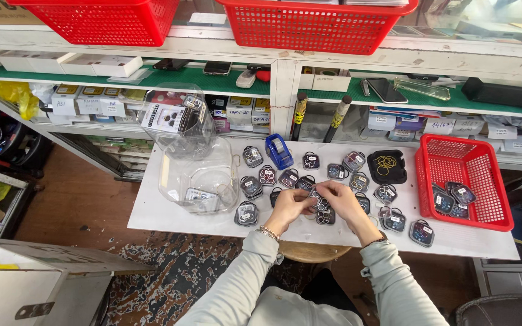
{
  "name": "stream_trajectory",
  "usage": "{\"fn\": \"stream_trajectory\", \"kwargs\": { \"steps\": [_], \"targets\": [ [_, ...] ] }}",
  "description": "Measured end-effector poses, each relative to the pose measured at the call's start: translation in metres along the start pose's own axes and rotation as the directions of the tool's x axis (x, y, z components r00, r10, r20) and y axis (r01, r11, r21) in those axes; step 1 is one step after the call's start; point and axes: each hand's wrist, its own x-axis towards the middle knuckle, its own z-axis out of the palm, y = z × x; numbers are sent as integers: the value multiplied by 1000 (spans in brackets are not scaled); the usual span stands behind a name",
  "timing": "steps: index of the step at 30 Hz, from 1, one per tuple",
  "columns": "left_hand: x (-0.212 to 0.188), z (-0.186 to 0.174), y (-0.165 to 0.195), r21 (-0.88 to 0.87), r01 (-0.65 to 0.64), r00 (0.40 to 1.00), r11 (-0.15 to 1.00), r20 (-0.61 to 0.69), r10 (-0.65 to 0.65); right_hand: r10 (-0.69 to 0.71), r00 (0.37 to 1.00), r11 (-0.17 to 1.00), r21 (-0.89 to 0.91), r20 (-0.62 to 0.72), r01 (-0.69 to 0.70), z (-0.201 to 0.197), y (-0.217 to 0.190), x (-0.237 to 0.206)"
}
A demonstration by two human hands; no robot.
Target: The person picks up small keychain cases one at a time from the counter, opens and looks at each one, then places it into a red basket. They work through the items laid out on the counter, occasionally setting one aside before continuing with the next.
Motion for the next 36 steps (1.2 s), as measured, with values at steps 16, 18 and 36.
{"fn": "stream_trajectory", "kwargs": {
  "steps": [16, 18, 36],
  "targets": [
    [21, -34, 3, -61, -16, 989, 998, -151, 7, 58, 994, 992, 115, -95, -47, -31, 33, 41],
    [27, -38, 6, 75, -22, 983, 997, -179, 35, 63, 995, 995, 76, -76, -57, -33, 30, 52],
    [29, -50, 15, -37, 33, 997, 999, -69, -36, 113, 980, 971, 192, 164, -144, 11, 23, 49]
  ]
}}
